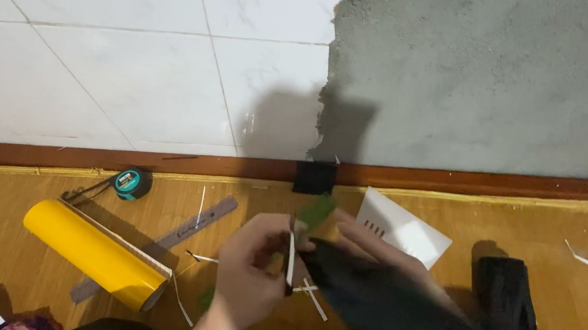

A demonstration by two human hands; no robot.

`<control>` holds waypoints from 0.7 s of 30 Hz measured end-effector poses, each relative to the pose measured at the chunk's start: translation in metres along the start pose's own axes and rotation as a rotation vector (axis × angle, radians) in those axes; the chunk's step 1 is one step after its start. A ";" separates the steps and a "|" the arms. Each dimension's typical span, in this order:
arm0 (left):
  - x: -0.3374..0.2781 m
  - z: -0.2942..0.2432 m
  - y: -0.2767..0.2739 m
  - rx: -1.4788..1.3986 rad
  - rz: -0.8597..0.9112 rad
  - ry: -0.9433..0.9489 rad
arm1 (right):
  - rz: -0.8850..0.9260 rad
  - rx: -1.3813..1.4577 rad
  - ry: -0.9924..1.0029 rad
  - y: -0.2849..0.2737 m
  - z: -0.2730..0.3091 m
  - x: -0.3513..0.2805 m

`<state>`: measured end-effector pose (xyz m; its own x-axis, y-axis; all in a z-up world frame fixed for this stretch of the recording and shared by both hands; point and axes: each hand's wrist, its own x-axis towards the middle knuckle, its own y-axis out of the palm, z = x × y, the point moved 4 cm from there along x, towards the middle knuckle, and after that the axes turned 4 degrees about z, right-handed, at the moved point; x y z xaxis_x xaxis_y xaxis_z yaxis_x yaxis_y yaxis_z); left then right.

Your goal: Cutting vinyl sheets into squares and applying them to a tiled wall to create a checkered pattern.

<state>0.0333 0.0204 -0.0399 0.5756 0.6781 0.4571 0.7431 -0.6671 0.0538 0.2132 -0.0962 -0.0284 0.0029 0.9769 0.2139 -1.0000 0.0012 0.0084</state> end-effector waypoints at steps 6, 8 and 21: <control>0.012 -0.021 -0.021 0.402 -0.010 0.223 | 0.326 0.984 0.301 0.007 -0.012 -0.018; 0.010 -0.016 -0.027 0.090 0.054 0.134 | 0.097 0.824 0.557 0.033 0.043 -0.006; 0.006 -0.006 -0.021 0.198 0.060 0.030 | -0.182 0.636 0.386 0.007 -0.035 -0.006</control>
<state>0.0195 0.0366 -0.0328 0.6125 0.6274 0.4809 0.7622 -0.6300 -0.1489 0.2055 -0.0948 -0.0641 0.0476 0.9786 -0.2001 -0.7864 0.1602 0.5965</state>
